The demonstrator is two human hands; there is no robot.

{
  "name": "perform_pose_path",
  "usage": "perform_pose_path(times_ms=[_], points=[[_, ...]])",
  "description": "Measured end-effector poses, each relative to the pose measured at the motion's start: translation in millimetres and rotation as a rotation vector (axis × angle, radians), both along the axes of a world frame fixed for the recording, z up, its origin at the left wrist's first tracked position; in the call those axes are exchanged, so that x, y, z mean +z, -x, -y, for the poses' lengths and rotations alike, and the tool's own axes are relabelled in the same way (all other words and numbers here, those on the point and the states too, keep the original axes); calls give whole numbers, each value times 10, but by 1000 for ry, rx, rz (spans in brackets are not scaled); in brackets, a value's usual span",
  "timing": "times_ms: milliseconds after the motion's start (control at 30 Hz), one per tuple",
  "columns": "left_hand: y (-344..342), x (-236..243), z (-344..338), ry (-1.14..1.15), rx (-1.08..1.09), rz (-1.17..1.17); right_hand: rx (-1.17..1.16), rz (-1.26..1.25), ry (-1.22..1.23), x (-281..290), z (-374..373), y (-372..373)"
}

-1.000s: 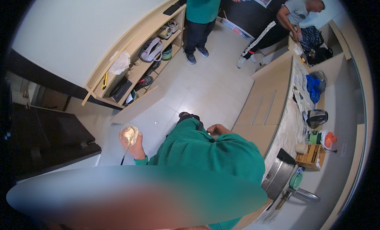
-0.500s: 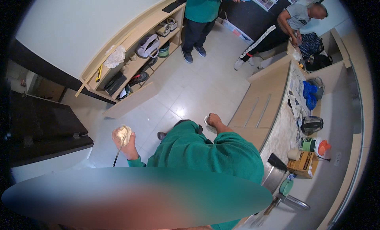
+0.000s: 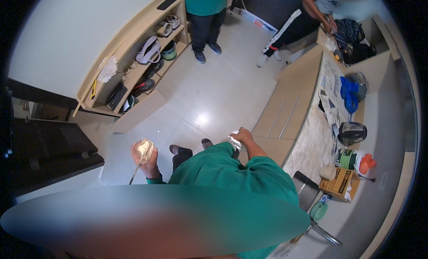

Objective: The person paints a ceiling using a brush and a small container of paint. They repeatedly apply paint and wipe the surface with a cloth. Other people are present in the room, and the person moves around the space while working.

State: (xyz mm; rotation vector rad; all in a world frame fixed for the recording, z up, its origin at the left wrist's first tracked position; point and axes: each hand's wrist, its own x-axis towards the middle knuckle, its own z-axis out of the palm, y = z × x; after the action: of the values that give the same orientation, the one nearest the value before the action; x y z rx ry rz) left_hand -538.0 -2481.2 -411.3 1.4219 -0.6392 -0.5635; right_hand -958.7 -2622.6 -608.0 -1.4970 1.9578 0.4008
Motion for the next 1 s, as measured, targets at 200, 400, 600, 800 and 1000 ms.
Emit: perform_pose_path(times_ms=[200, 400, 600, 800, 1000], points=[[552, 37, 186, -5, -91, 4, -639, 355, -377, 226, -317, 1101], [742, 120, 311, 9, -123, 45, -345, 144, -213, -166, -480, 1672], [915, 256, 297, 12, -200, 33, -270, 320, 8, -254, -450, 1675], [1050, 228, 287, -10, -237, 8, -321, 185, 277, 162, -346, 1831], [956, 254, 263, -43, -333, 28, -582, 120, 652, 810, -11, 2159]])
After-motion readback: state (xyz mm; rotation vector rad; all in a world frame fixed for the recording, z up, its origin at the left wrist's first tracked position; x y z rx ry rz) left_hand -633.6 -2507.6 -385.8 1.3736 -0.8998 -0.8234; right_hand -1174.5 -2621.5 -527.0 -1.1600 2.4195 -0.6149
